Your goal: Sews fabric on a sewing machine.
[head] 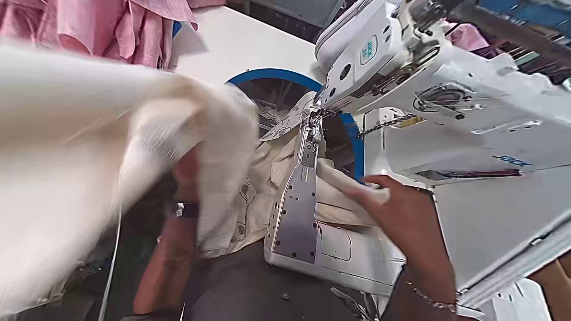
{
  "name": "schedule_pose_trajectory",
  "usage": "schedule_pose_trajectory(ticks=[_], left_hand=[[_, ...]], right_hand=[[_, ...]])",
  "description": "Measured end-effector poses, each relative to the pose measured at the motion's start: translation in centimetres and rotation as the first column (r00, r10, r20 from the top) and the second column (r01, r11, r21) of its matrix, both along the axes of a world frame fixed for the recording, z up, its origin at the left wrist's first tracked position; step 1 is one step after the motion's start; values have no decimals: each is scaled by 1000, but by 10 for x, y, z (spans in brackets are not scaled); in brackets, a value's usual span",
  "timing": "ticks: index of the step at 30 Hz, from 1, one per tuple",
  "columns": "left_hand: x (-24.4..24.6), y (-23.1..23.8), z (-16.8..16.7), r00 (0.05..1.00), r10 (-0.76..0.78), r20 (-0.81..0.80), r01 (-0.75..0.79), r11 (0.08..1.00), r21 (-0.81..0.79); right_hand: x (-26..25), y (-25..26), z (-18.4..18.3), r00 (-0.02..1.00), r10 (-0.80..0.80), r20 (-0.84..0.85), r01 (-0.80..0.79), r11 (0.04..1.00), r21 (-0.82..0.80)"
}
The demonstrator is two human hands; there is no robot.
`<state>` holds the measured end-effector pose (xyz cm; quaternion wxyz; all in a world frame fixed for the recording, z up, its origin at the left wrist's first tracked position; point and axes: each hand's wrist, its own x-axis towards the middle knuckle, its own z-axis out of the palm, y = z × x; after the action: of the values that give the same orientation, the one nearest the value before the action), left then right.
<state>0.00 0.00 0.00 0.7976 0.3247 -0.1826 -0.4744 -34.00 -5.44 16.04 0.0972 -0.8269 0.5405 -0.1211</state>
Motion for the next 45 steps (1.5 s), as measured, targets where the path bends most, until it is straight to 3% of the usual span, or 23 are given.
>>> schedule_pose_trajectory(ticks=[2,3,5,7,8,9,11,13,16,18,20,24,25,27,28,31,34,35,37,39,42,44,45], left_hand=[[-73,-15,44,976,-218,-9,216,960,176],[-89,-28,47,943,-330,35,317,927,203],[-102,-48,49,905,-393,164,326,886,330],[-101,-61,53,889,-366,275,234,880,414],[-97,-64,60,885,-345,311,196,884,424],[-95,-64,66,885,-306,352,134,890,435],[-88,-63,78,847,-234,478,-34,872,488],[-72,-61,93,666,-327,671,-110,846,521],[-60,-49,113,203,-501,842,13,861,509],[-68,-30,135,-133,-568,812,151,798,583],[-63,-3,138,-296,-583,757,170,747,642],[-24,56,96,-89,-448,890,251,854,455],[-33,66,103,-88,-446,891,369,816,445],[-66,65,124,-111,-543,832,645,598,476],[-76,44,122,-88,-557,826,675,576,461],[-102,-27,69,238,-456,858,387,854,347],[-122,-44,49,486,-275,830,191,960,206],[-116,-37,55,530,-398,749,310,913,266],[-84,-45,71,431,-709,557,689,658,305],[-65,-77,75,345,-747,568,797,553,243],[-80,-121,66,364,-318,875,317,926,205],[-111,-123,55,335,-194,922,78,981,178],[-125,-114,50,361,-148,921,-15,986,164]], right_hand=[[-48,-11,8,945,-313,-96,312,950,-29],[-53,-8,9,938,-333,-93,329,942,-61],[-34,20,9,996,-84,-43,82,996,-44],[-14,34,0,961,273,44,-275,960,57],[-16,24,0,941,335,55,-339,935,100],[-27,6,2,962,275,9,-274,956,100],[-51,-36,15,988,-96,-123,99,995,16],[-43,-57,25,953,-274,-131,251,954,-167],[33,-41,2,980,199,-29,-201,957,-210],[76,-51,-22,854,516,-64,-519,837,-172],[83,-72,-40,802,574,-163,-596,784,-172],[62,-83,-65,915,390,-102,-393,803,-448],[62,-82,-75,931,365,-30,-337,822,-459],[60,-73,-89,928,362,92,-314,890,-330],[63,-74,-87,930,355,98,-318,907,-276],[57,-52,-49,962,271,-30,-270,962,41],[45,2,-60,933,358,-46,-358,905,-229],[43,20,-71,917,396,-52,-389,859,-333],[48,38,-83,877,479,-23,-444,793,-417],[55,42,-83,832,554,17,-510,777,-369],[69,55,-72,745,649,153,-604,754,-260],[55,54,-47,824,535,189,-494,840,-223],[36,44,-31,920,352,171,-319,928,-194]])
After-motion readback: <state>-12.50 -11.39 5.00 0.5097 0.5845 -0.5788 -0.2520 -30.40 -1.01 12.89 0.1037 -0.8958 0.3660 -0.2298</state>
